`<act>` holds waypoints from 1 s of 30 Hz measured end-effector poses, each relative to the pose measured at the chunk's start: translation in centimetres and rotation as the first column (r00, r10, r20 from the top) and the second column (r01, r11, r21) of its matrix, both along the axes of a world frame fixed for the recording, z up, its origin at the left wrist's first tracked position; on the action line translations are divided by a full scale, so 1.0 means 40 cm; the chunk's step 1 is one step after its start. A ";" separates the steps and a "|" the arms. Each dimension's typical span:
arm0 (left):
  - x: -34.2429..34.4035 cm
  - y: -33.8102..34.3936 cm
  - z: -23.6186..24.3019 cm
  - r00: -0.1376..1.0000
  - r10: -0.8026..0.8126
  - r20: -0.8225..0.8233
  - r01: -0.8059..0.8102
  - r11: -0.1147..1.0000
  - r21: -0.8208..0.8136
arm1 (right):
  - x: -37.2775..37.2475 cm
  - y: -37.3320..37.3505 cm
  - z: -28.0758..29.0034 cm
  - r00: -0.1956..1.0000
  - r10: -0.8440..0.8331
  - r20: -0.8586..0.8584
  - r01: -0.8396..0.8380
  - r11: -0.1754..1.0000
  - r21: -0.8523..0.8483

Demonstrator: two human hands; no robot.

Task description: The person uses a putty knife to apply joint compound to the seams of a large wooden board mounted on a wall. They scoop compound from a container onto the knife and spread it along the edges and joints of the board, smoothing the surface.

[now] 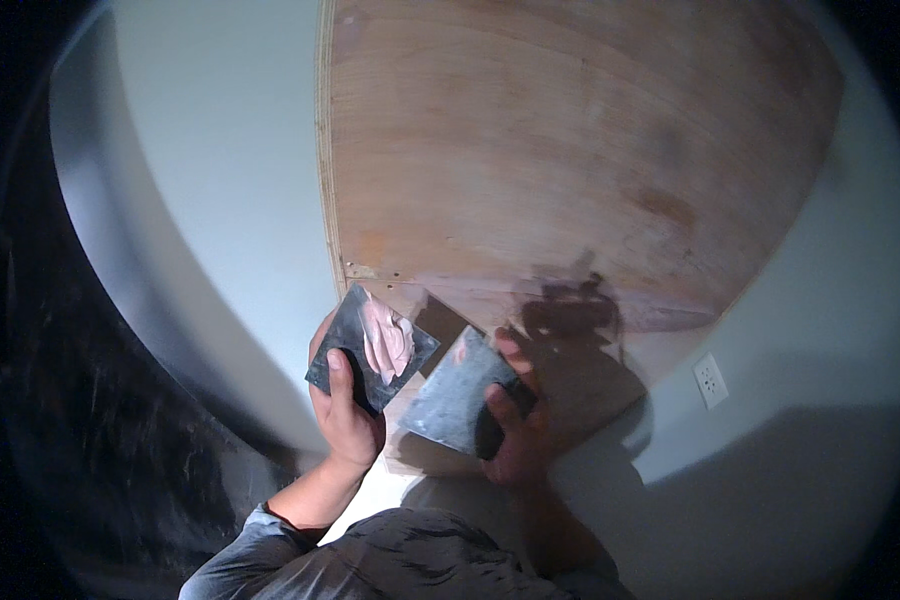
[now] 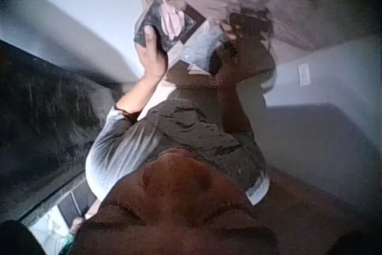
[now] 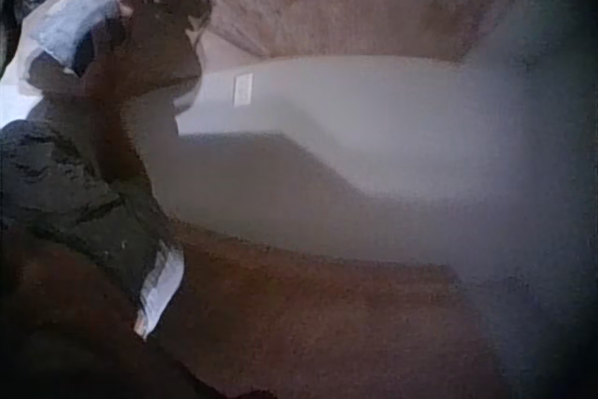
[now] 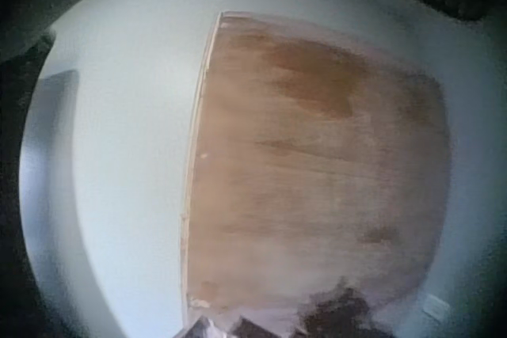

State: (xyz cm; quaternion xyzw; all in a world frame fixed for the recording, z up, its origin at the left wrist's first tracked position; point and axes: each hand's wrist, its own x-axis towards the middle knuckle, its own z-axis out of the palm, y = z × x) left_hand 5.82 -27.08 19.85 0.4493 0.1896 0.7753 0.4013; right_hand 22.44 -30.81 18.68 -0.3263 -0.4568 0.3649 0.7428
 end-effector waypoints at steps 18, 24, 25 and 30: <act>-0.039 -0.041 -0.009 0.720 -0.566 0.402 0.684 0.677 -0.272 | 0.047 0.055 0.112 0.605 -0.395 0.691 -0.212 0.757 0.618; -0.056 -0.037 -0.003 0.627 -0.609 0.486 0.764 0.604 -0.229 | 0.078 0.067 0.128 0.073 -0.627 0.776 -0.353 0.711 0.608; -0.045 -0.039 -0.002 0.618 -0.620 0.484 0.771 0.599 -0.217 | 0.097 0.102 0.098 0.165 -0.642 0.749 -0.313 0.686 0.657; -0.045 -0.063 0.034 0.674 -0.562 0.480 0.713 0.664 -0.224 | 0.182 0.118 0.126 -0.110 -0.535 0.838 -0.215 0.836 0.505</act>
